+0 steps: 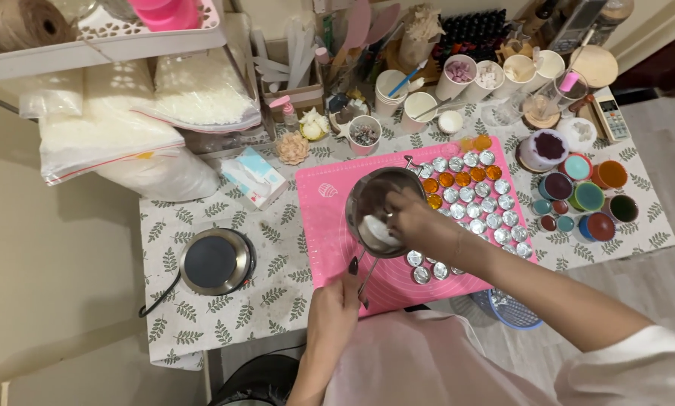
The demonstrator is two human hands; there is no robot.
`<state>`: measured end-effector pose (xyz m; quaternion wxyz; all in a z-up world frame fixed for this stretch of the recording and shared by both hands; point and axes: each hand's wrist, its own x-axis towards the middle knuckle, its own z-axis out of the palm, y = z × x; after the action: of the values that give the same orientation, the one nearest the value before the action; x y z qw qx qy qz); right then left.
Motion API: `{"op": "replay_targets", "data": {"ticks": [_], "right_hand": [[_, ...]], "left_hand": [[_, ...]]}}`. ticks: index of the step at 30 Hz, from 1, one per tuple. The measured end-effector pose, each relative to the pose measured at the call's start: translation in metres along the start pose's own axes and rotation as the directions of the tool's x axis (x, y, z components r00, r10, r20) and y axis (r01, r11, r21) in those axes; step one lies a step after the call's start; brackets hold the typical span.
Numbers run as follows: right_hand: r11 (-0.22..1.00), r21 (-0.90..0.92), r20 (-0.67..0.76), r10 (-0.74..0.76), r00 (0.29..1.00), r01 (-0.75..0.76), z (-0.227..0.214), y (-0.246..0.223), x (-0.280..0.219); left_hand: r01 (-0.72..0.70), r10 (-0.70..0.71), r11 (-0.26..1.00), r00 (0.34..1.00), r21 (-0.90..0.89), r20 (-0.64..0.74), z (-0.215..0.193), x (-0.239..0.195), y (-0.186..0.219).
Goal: The person pours melted orange wax by spoonful from a metal pot into rows of small metal tealight cups arranged on a pink silicone mat, filling the cups one at a time. Near the end they set the pot down and add a solid piece of wax into the pot before stepping away from the table.
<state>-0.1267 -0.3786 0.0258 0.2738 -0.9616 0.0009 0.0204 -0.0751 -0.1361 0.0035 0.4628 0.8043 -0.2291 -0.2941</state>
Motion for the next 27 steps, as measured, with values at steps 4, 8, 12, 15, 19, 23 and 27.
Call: {"op": "replay_targets", "data": {"ticks": [4,8,12,15,19,23,27], "right_hand": [[0.968,-0.247,-0.073,-0.075,0.994,0.055,-0.017,-0.021,0.004],[0.956,-0.291,-0.051,-0.066,0.997,0.048,-0.040,-0.028,0.008],[0.985,-0.143,-0.112,0.082,0.990,-0.098,-0.073,-0.039,-0.001],[0.958,-0.132,-0.113,0.241,0.964,-0.255,-0.082,-0.035,-0.019],[0.959,-0.114,-0.210,0.232,0.950,-0.259,-0.057,-0.020,-0.034],[0.888,0.014,-0.195,0.453,0.870,-0.459,-0.032,-0.020,-0.030],[0.927,0.063,-0.215,0.374,0.902,-0.369,-0.014,-0.029,-0.015]], "left_hand": [[-0.030,0.030,0.999,0.999,-0.041,-0.011,-0.006,0.000,0.005],[-0.036,0.036,0.998,0.999,-0.052,-0.005,-0.007,0.003,0.010],[-0.034,0.034,0.997,0.999,-0.072,0.004,-0.010,0.002,0.009],[-0.001,0.001,0.998,1.000,-0.066,0.003,-0.010,0.002,0.006],[0.029,-0.028,0.997,1.000,-0.072,0.010,-0.010,0.002,0.002],[0.008,-0.008,0.997,1.000,-0.074,0.009,-0.009,0.003,0.004],[0.004,-0.002,0.997,1.000,-0.075,0.026,-0.006,0.002,0.008]]}}
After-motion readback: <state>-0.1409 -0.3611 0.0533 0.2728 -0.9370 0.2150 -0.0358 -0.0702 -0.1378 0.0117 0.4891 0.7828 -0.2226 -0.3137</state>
